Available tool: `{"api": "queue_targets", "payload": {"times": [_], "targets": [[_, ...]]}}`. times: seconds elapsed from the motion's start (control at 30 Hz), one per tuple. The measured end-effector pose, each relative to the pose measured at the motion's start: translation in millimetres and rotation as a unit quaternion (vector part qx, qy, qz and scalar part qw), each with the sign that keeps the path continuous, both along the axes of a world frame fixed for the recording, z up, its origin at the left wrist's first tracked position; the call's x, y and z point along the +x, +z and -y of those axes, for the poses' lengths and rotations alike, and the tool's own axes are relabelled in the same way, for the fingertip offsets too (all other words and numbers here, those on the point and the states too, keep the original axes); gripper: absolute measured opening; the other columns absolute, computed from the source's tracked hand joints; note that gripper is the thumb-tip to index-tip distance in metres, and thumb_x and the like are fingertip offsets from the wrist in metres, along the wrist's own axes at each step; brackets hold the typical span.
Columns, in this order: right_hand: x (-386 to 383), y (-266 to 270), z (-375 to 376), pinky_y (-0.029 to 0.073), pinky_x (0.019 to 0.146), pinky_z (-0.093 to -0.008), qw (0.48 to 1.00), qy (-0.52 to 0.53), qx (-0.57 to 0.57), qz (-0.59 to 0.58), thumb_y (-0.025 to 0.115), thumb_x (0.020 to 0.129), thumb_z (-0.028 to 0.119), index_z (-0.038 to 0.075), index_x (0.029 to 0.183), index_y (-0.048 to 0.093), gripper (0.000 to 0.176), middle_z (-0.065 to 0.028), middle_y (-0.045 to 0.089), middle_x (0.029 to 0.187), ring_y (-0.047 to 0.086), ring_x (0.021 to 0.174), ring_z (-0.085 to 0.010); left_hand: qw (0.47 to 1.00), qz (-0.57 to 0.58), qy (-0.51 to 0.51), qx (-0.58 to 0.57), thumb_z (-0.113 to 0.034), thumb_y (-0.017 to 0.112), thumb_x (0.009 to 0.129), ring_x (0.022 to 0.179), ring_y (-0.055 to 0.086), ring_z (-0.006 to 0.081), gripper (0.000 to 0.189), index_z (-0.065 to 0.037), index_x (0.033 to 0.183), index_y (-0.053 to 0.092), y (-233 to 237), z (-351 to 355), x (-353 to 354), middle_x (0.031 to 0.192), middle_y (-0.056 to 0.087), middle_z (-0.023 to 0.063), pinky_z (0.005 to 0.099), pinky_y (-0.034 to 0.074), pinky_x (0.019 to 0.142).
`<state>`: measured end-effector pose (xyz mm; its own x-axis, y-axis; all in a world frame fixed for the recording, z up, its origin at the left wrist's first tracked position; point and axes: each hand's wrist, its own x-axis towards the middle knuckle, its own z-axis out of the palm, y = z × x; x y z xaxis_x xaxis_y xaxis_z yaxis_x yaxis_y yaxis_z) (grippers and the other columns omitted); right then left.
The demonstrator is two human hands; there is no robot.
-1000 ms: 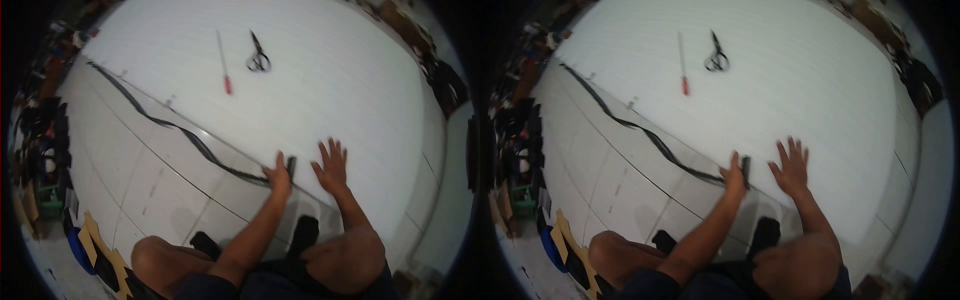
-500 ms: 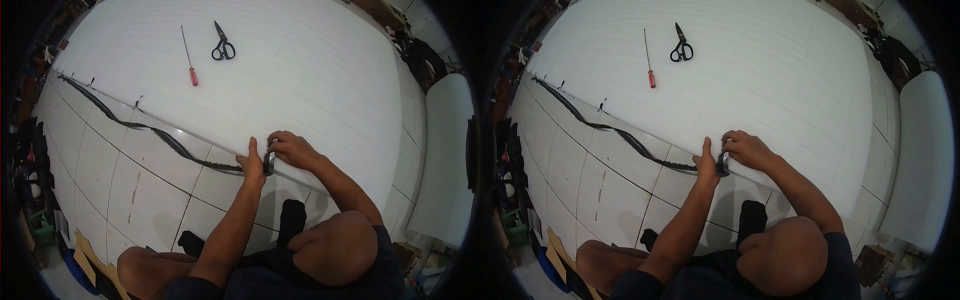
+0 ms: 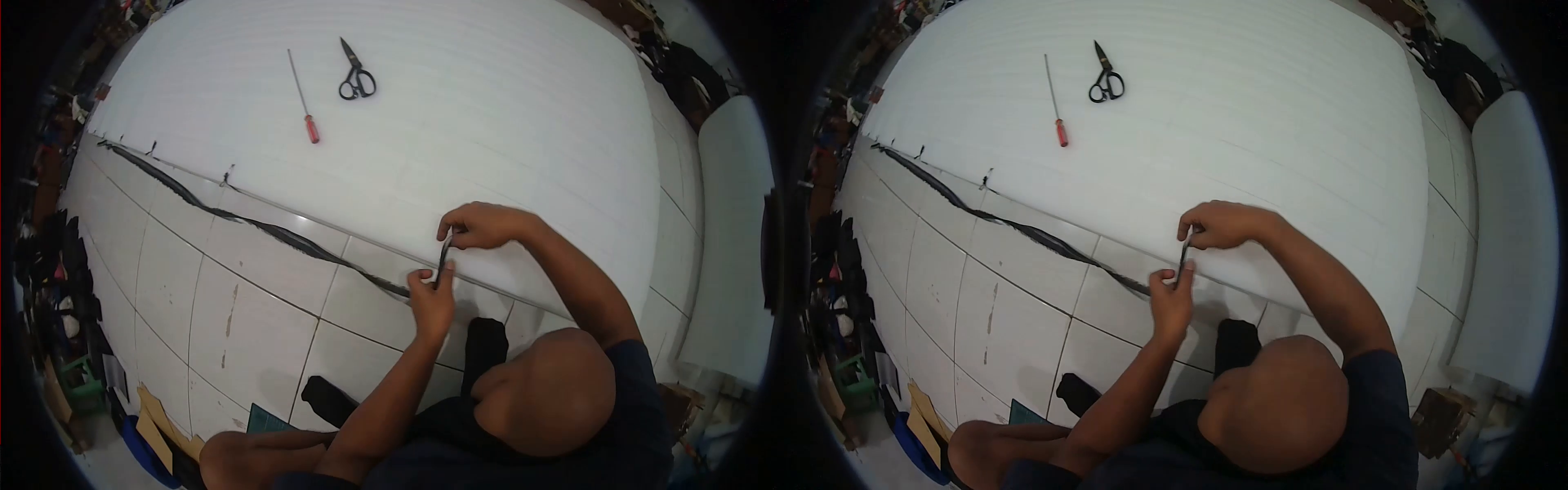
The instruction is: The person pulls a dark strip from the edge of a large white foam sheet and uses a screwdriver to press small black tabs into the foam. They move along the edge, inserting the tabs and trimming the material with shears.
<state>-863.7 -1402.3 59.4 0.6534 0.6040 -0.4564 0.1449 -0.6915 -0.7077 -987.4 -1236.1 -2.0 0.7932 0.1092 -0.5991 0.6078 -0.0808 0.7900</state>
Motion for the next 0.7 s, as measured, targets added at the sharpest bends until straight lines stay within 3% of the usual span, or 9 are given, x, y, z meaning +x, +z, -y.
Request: {"api": "queue_targets", "payload": {"times": [0.03, 0.13, 0.17, 0.27, 0.33, 0.47, 0.57, 0.67, 0.7], "targets": [[5, 1, 6, 0.050, 0.068, -0.0289, 0.977, -0.044, 0.073, -0.196, 0.071, 0.087, 0.017, 0.001, 0.113, 0.068, 0.031, -0.0071, 0.068, 0.084, 0.060, 0.073, -0.0135, 0.999, 0.039, 0.018, 0.021, -0.031, 0.072, 0.093, 0.067, 0.051, 0.0116, 0.040, 0.001, 0.105, 0.051, 0, -2, -1, 0.072, 0.055, 0.0000, 0.0267, 0.039, 0.059], [6, 7, 25, 0.051, 0.068, -0.0272, 0.951, -0.086, 0.139, -0.264, 0.074, 0.087, 0.026, -0.002, 0.107, 0.072, 0.034, -0.0050, 0.069, 0.084, 0.061, 0.074, -0.0113, 0.983, 0.092, -0.036, -0.156, -0.029, 0.070, 0.095, 0.068, 0.047, 0.0079, 0.033, 0.001, 0.099, 0.056, 3, -22, 1, 0.073, 0.053, -0.0020, 0.0252, 0.037, 0.059], [6, 8, 30, 0.052, 0.068, -0.0268, 0.951, -0.103, 0.126, -0.263, 0.076, 0.086, 0.026, 0.000, 0.104, 0.074, 0.032, -0.0047, 0.070, 0.084, 0.062, 0.075, -0.0106, 0.975, 0.085, -0.006, -0.205, -0.029, 0.068, 0.096, 0.069, 0.045, 0.0057, 0.031, 0.001, 0.090, 0.060, 4, -23, 2, 0.071, 0.052, -0.0039, 0.0235, 0.035, 0.058], [-3, 10, 31, 0.051, 0.068, -0.0285, 0.978, -0.104, 0.040, -0.178, 0.074, 0.089, 0.024, 0.003, 0.102, 0.075, 0.025, -0.0060, 0.071, 0.083, 0.061, 0.073, -0.0131, 0.992, 0.048, -0.024, -0.114, -0.031, 0.067, 0.096, 0.067, 0.044, 0.0061, 0.034, 0.001, 0.085, 0.063, 4, -22, 10, 0.070, 0.053, -0.0022, 0.0245, 0.035, 0.058], [-9, -1, 30, 0.051, 0.070, -0.0318, 0.996, -0.083, 0.033, -0.014, 0.073, 0.088, 0.022, 0.004, 0.099, 0.075, 0.021, -0.0075, 0.071, 0.085, 0.064, 0.075, -0.0182, 0.994, 0.077, -0.028, -0.068, -0.032, 0.067, 0.097, 0.066, 0.044, 0.0067, 0.036, 0.001, 0.082, 0.064, 5, -16, 14, 0.069, 0.054, -0.0010, 0.0252, 0.036, 0.058], [-15, -36, 19, 0.052, 0.074, -0.0383, 0.973, -0.085, 0.036, 0.214, 0.070, 0.088, 0.018, 0.005, 0.095, 0.072, 0.015, -0.0113, 0.070, 0.088, 0.066, 0.081, -0.0282, 0.997, 0.069, 0.007, -0.013, -0.033, 0.066, 0.097, 0.064, 0.045, 0.0083, 0.039, 0.002, 0.078, 0.064, -5, -10, 19, 0.066, 0.054, 0.0006, 0.0262, 0.037, 0.057], [-24, -49, 12, 0.052, 0.074, -0.0395, 0.970, -0.112, 0.018, 0.217, 0.069, 0.087, 0.015, 0.006, 0.093, 0.070, 0.011, -0.0105, 0.068, 0.091, 0.066, 0.085, -0.0294, 0.999, -0.019, 0.022, -0.033, -0.040, 0.073, 0.091, 0.061, 0.038, 0.0070, 0.041, -0.002, 0.080, 0.061, -28, -11, 23, 0.070, 0.049, -0.0031, 0.0255, 0.032, 0.055], [-26, -48, 8, 0.052, 0.075, -0.0389, 0.968, -0.121, -0.002, 0.218, 0.070, 0.086, 0.016, 0.007, 0.093, 0.070, 0.012, -0.0093, 0.068, 0.093, 0.066, 0.086, -0.0284, 0.982, -0.133, 0.081, -0.110, -0.045, 0.079, 0.083, 0.069, 0.045, 0.0095, 0.058, 0.006, 0.104, 0.058, -14, -8, 38, 0.085, 0.056, 0.0037, 0.0253, 0.039, 0.062], [-26, -48, 9, 0.052, 0.075, -0.0388, 0.969, -0.116, -0.005, 0.216, 0.070, 0.086, 0.016, 0.007, 0.094, 0.069, 0.012, -0.0092, 0.068, 0.094, 0.066, 0.086, -0.0284, 0.985, -0.118, 0.083, -0.094, -0.044, 0.080, 0.082, 0.073, 0.048, 0.0109, 0.067, 0.008, 0.112, 0.051, -17, -4, 42, 0.091, 0.057, 0.0066, 0.0260, 0.042, 0.065]]}}
